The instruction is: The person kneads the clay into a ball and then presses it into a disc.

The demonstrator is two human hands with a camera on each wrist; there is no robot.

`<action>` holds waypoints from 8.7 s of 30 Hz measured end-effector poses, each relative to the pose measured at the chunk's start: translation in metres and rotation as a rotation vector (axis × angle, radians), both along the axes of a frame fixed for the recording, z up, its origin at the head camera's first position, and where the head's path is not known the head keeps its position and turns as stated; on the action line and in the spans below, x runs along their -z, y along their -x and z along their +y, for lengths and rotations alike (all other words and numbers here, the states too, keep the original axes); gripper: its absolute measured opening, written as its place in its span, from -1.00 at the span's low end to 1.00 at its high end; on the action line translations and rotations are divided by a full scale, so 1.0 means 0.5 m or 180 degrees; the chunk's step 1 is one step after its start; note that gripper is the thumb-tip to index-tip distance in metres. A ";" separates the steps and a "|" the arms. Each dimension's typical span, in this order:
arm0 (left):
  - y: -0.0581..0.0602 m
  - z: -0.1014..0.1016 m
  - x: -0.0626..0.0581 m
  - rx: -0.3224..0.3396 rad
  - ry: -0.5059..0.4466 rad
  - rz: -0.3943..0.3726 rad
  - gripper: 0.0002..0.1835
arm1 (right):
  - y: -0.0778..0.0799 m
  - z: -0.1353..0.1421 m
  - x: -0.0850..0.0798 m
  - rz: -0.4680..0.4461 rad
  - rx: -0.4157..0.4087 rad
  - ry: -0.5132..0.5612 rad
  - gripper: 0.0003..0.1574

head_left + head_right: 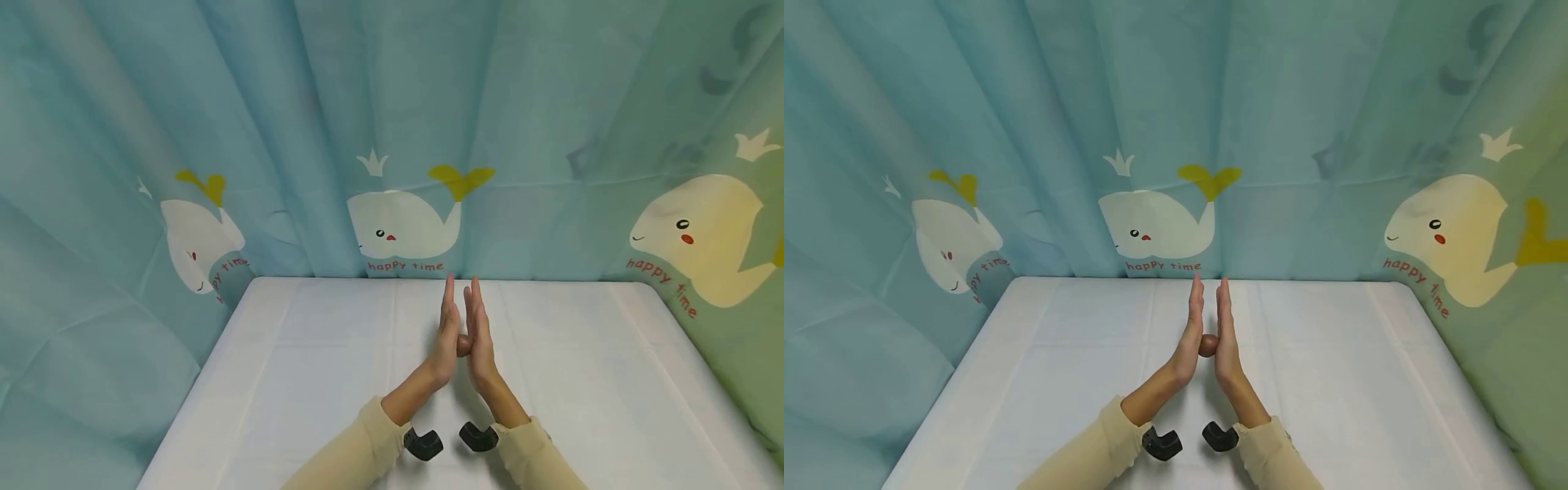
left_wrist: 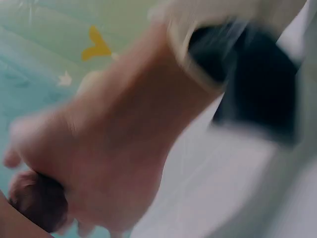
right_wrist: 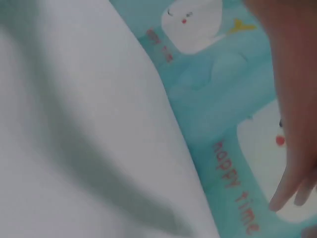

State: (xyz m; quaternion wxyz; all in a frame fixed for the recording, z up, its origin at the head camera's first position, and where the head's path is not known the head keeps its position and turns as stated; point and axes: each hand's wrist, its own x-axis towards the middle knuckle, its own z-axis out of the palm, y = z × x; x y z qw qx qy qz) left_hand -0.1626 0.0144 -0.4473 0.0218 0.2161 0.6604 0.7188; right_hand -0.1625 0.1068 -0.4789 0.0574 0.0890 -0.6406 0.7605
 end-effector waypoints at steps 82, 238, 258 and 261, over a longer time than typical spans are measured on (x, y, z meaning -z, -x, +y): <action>0.050 0.001 0.033 -0.0005 0.0328 0.0230 -0.24 | -0.048 -0.030 0.002 0.0250 0.0121 -0.0341 -0.32; 0.049 -0.015 0.031 -0.0108 -0.0010 -0.0154 -0.30 | -0.045 -0.035 -0.051 0.0178 -0.0253 -0.0007 -0.28; 0.048 -0.014 -0.007 -0.0091 0.0381 0.0306 -0.24 | -0.032 -0.038 -0.008 -0.0187 -0.0290 0.0560 -0.24; 0.045 -0.011 0.011 -0.0117 0.0566 0.0185 -0.20 | -0.031 -0.029 -0.026 -0.0252 -0.0239 0.0610 -0.24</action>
